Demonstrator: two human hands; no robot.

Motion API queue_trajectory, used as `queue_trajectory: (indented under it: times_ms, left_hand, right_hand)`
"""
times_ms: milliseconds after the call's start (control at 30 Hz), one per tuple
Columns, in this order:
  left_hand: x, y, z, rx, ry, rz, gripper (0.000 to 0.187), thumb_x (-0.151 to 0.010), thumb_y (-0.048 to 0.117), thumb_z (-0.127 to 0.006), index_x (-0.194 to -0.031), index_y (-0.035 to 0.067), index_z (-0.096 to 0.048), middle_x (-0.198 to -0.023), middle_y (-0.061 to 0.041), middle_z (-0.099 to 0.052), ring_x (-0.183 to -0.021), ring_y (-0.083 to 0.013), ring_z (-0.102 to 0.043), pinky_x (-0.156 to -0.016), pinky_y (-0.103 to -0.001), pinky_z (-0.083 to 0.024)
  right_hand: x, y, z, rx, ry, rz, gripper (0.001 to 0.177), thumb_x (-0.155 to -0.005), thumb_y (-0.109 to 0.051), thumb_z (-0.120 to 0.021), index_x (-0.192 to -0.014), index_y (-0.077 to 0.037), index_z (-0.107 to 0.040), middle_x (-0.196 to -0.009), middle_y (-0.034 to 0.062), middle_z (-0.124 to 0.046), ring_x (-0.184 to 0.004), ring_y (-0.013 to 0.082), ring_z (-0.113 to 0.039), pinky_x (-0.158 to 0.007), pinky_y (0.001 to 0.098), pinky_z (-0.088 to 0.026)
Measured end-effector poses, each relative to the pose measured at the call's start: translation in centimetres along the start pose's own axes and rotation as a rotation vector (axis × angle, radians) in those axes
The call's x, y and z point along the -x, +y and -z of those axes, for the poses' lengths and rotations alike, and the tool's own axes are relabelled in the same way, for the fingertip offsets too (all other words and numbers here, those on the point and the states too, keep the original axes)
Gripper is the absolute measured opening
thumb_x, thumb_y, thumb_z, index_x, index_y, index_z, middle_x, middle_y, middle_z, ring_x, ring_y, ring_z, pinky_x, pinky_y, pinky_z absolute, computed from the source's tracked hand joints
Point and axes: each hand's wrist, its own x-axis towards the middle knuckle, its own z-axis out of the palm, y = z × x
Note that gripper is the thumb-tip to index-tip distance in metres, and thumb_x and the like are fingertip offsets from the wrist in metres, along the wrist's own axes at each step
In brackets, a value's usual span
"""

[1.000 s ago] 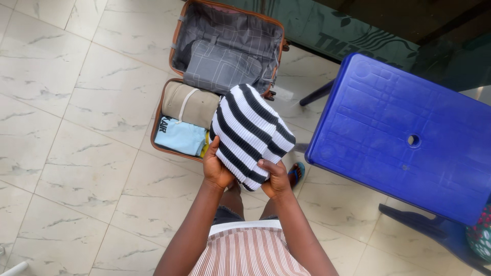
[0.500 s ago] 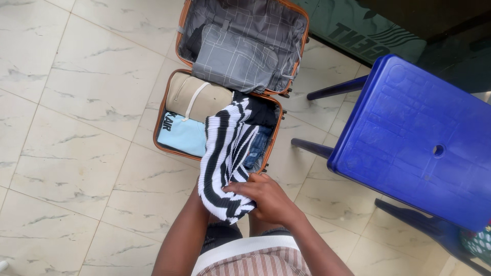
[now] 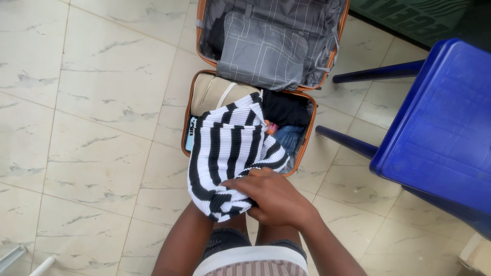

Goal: The person takes a black tank top from a laundry basket, folds it on a blue plastic stool, and places it into an open suitcase. They then take a striped long-sleeved shirt from the basket, fold it on the stool, and place it into the suitcase.

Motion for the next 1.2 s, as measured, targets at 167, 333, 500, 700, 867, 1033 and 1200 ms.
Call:
queue_trajectory:
  times_ms: [167,333,500,700,867,1033,1200]
  left_hand:
    - [-6.0,9.5,5.5,-0.085,0.015,-0.112,0.058,-0.081,0.007,-0.055,-0.139,0.007,-0.059,-0.127,-0.008,-0.071,-0.109,-0.0211,-0.067,-0.094,-0.036,-0.054]
    - [-5.4,18.5,14.3,-0.273,0.181,-0.244,0.062,-0.078,0.001,-0.054,-0.14,0.009,-0.06,-0.126,-0.006,-0.072,-0.107,-0.0181,-0.069,-0.091,-0.033,-0.056]
    - [-1.2,20.4,12.1,-1.032,0.845,-0.349,0.035,-0.095,0.017,-0.059,-0.129,0.013,-0.065,-0.113,-0.007,-0.075,-0.098,-0.0205,-0.071,-0.083,-0.033,-0.057]
    - [-6.8,17.7,2.3,-2.101,0.392,-0.93,0.036,-0.09,0.02,-0.075,-0.123,0.009,-0.065,-0.123,-0.011,-0.069,-0.114,-0.0316,-0.06,-0.096,-0.043,-0.049]
    - [-15.4,16.2,-2.0,-2.515,-0.125,-0.433,0.073,-0.067,0.004,-0.076,-0.137,0.013,-0.059,-0.122,-0.011,-0.068,-0.113,-0.0309,-0.06,-0.099,-0.043,-0.046]
    - [-16.8,17.3,-2.8,-2.702,-0.285,-0.204,0.043,-0.07,0.001,-0.077,-0.109,0.019,-0.079,-0.11,-0.004,-0.073,-0.114,-0.0255,-0.061,-0.103,-0.038,-0.048]
    - [-9.1,17.7,-1.8,-2.652,-0.447,-0.397,0.021,-0.07,-0.002,-0.075,-0.083,0.015,-0.075,-0.095,-0.001,-0.067,-0.101,-0.0227,-0.061,-0.091,-0.037,-0.049]
  right_hand:
    - [-3.9,4.3,-4.6,0.273,0.235,0.097,0.06,-0.072,0.0,-0.069,-0.122,-0.032,-0.073,-0.127,-0.001,-0.072,-0.105,0.0226,-0.064,-0.085,0.039,-0.044]
    - [-8.2,18.9,-12.4,0.608,0.39,0.126,0.032,-0.084,-0.015,-0.066,-0.112,-0.028,-0.074,-0.133,0.0034,-0.068,-0.126,0.0281,-0.056,-0.098,0.0457,-0.041]
    - [-8.5,27.2,-17.1,0.672,0.261,-0.195,0.04,-0.084,-0.009,-0.069,-0.118,-0.028,-0.073,-0.127,-0.0039,-0.064,-0.136,0.0214,-0.051,-0.114,0.0507,-0.037]
    - [-12.9,25.8,-17.9,0.347,0.752,-0.398,0.074,-0.076,-0.038,-0.084,-0.136,-0.004,-0.059,-0.127,0.0142,-0.056,-0.122,0.0334,-0.048,-0.104,0.0552,-0.027]
    - [-19.1,26.1,-17.5,0.188,0.833,-0.509,0.071,-0.08,-0.031,-0.084,-0.14,-0.003,-0.059,-0.115,0.0123,-0.061,-0.114,0.0315,-0.049,-0.101,0.0534,-0.028]
    - [-19.5,27.1,-18.4,0.136,0.82,-0.332,0.053,-0.088,-0.009,-0.073,-0.14,-0.01,-0.061,-0.116,0.0075,-0.063,-0.115,0.0247,-0.056,-0.107,0.0429,-0.039]
    - [-15.0,24.9,-18.5,0.194,0.624,-0.152,0.054,-0.093,-0.014,-0.074,-0.145,-0.013,-0.062,-0.107,0.0059,-0.062,-0.105,0.0236,-0.056,-0.096,0.0407,-0.041]
